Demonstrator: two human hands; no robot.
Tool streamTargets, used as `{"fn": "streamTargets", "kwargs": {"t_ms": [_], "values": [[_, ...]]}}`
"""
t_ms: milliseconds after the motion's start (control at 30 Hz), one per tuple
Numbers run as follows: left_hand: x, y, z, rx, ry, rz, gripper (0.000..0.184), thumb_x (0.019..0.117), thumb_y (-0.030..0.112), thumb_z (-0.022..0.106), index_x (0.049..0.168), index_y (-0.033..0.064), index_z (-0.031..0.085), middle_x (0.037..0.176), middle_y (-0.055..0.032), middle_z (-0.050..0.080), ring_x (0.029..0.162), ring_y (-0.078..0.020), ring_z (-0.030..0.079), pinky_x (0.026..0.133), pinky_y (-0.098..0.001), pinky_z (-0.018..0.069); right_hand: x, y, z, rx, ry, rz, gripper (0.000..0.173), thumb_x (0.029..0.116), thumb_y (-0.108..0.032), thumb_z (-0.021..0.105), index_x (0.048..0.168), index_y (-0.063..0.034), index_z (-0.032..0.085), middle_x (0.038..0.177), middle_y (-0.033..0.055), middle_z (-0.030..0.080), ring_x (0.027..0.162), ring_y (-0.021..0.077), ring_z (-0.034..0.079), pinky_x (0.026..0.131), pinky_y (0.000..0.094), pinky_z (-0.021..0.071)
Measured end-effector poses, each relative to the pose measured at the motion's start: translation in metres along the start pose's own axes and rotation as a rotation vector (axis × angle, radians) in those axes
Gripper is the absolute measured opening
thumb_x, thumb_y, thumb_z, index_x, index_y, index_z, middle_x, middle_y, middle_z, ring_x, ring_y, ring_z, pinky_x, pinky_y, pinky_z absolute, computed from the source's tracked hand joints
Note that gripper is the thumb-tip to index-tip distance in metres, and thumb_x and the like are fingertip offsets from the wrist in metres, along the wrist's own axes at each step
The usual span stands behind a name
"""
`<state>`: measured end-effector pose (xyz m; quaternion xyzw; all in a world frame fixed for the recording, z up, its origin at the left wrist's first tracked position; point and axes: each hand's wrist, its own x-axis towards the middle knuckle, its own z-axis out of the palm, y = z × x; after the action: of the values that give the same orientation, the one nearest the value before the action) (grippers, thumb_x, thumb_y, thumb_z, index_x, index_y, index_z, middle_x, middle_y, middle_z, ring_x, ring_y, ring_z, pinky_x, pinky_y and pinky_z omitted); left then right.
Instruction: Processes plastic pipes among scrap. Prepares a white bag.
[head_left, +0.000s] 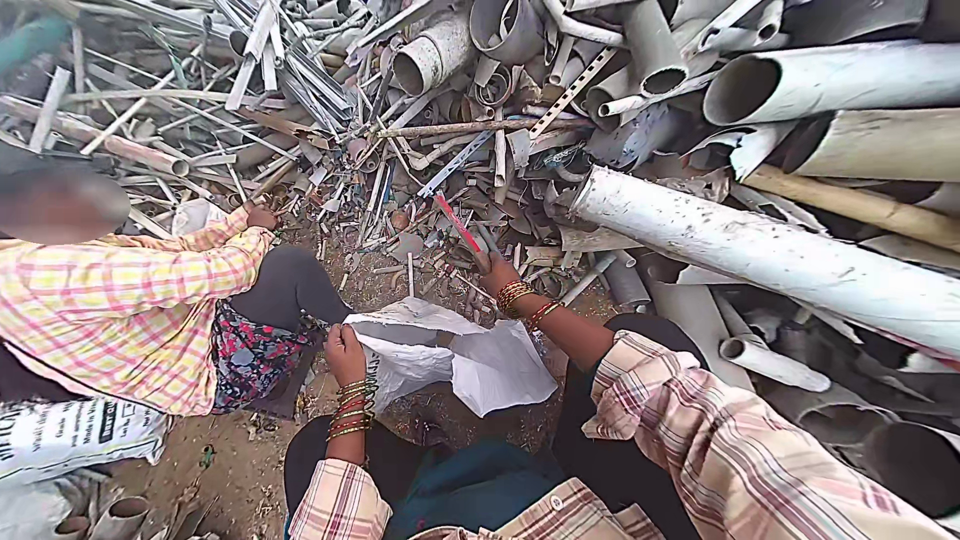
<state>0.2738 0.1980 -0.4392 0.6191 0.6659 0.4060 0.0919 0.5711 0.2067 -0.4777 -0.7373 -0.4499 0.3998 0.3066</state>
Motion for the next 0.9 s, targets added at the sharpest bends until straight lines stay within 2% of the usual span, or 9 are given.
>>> {"fn": "streamTargets", "kwargs": {"t_ms": [133, 300, 400, 467, 533, 600, 700, 800, 900], "values": [[0.003, 0.002, -0.001, -0.014, -0.013, -0.025, 0.032, 0.1077, 0.011, 0.044, 0.088, -0.0094, 0.059, 0.073, -0.0100, 0.049, 0.070, -0.0149, 0.049, 0.072, -0.0348, 0.0435, 0.017, 0.029, 0.001, -0.177, -0.066, 0.070, 0.076, 0.0913, -0.017, 0.076, 0.151, 0.0067, 0.036, 0.134, 0.0356, 0.057, 0.126, 0.0502, 0.057, 0.105, 0.0641, 0.0438], [0.006, 0.005, 0.004, -0.067, -0.054, -0.052, 0.033, 0.1081, 0.011, 0.043, 0.088, -0.0097, 0.058, 0.073, -0.0099, 0.050, 0.069, -0.0145, 0.050, 0.072, -0.0346, 0.0438, 0.001, 0.028, 0.005, -0.162, -0.226, 0.018, 0.077, 0.0912, -0.036, 0.079, 0.146, 0.0047, 0.044, 0.132, 0.0318, 0.058, 0.123, 0.0444, 0.058, 0.104, 0.0593, 0.0440], [0.008, 0.004, 0.014, -0.104, -0.098, -0.060, 0.032, 0.1080, 0.013, 0.044, 0.087, -0.0077, 0.057, 0.071, -0.0063, 0.047, 0.063, -0.0109, 0.048, 0.066, -0.0307, 0.0437, -0.023, 0.020, 0.008, -0.219, -0.385, -0.009, 0.074, 0.0926, -0.035, 0.077, 0.146, 0.0044, 0.044, 0.135, 0.0311, 0.056, 0.124, 0.0420, 0.056, 0.106, 0.0573, 0.0422], [0.009, 0.003, 0.021, -0.144, -0.130, -0.062, 0.032, 0.1080, 0.013, 0.044, 0.088, -0.0075, 0.057, 0.070, -0.0056, 0.047, 0.060, -0.0091, 0.048, 0.063, -0.0283, 0.0448, -0.037, 0.030, 0.019, -0.279, -0.460, -0.035, 0.077, 0.0903, -0.038, 0.079, 0.144, 0.0034, 0.043, 0.130, 0.0301, 0.057, 0.116, 0.0411, 0.059, 0.098, 0.0576, 0.0462], [0.009, 0.003, 0.027, -0.181, -0.148, -0.061, 0.032, 0.1082, 0.013, 0.044, 0.085, -0.0055, 0.055, 0.068, -0.0032, 0.046, 0.056, -0.0062, 0.047, 0.060, -0.0245, 0.0455, -0.047, 0.043, 0.031, -0.386, -0.493, -0.033, 0.084, 0.0863, -0.039, 0.083, 0.146, 0.0036, 0.041, 0.133, 0.0313, 0.057, 0.119, 0.0446, 0.059, 0.100, 0.0615, 0.0457], [0.011, 0.005, 0.027, -0.220, -0.145, -0.072, 0.031, 0.1080, 0.013, 0.044, 0.085, -0.0050, 0.055, 0.068, -0.0023, 0.045, 0.056, -0.0056, 0.047, 0.060, -0.0240, 0.0454, -0.049, 0.061, 0.041, -0.520, -0.477, 0.014, 0.088, 0.0843, -0.033, 0.085, 0.149, 0.0042, 0.039, 0.140, 0.0325, 0.053, 0.128, 0.0475, 0.054, 0.104, 0.0636, 0.0431], [0.017, 0.006, 0.021, -0.266, -0.112, -0.108, 0.030, 0.1081, 0.013, 0.045, 0.087, -0.0036, 0.057, 0.069, -0.0012, 0.046, 0.056, -0.0042, 0.048, 0.059, -0.0220, 0.0453, -0.046, 0.088, 0.046, -0.633, -0.381, 0.168, 0.085, 0.0862, -0.023, 0.082, 0.154, 0.0012, 0.035, 0.147, 0.0324, 0.047, 0.130, 0.0491, 0.053, 0.102, 0.0641, 0.0454], [0.023, 0.003, 0.019, -0.312, -0.096, -0.110, 0.029, 0.1075, 0.012, 0.046, 0.085, -0.0022, 0.056, 0.067, 0.0000, 0.046, 0.055, -0.0032, 0.047, 0.058, -0.0211, 0.0445, -0.040, 0.104, 0.032, -0.642, -0.326, 0.286, 0.085, 0.0893, -0.025, 0.079, 0.154, 0.0060, 0.032, 0.146, 0.0345, 0.047, 0.133, 0.0497, 0.051, 0.105, 0.0644, 0.0426], [0.028, 0.000, 0.020, -0.290, -0.126, -0.099, 0.027, 0.1063, 0.011, 0.048, 0.083, -0.0014, 0.055, 0.065, -0.0006, 0.045, 0.055, -0.0050, 0.047, 0.059, -0.0231, 0.0445, -0.035, 0.109, 0.023, -0.576, -0.348, 0.320, 0.067, 0.0922, -0.023, 0.076, 0.141, 0.0123, 0.047, 0.140, 0.0343, 0.053, 0.133, 0.0465, 0.051, 0.109, 0.0614, 0.0394]]}}
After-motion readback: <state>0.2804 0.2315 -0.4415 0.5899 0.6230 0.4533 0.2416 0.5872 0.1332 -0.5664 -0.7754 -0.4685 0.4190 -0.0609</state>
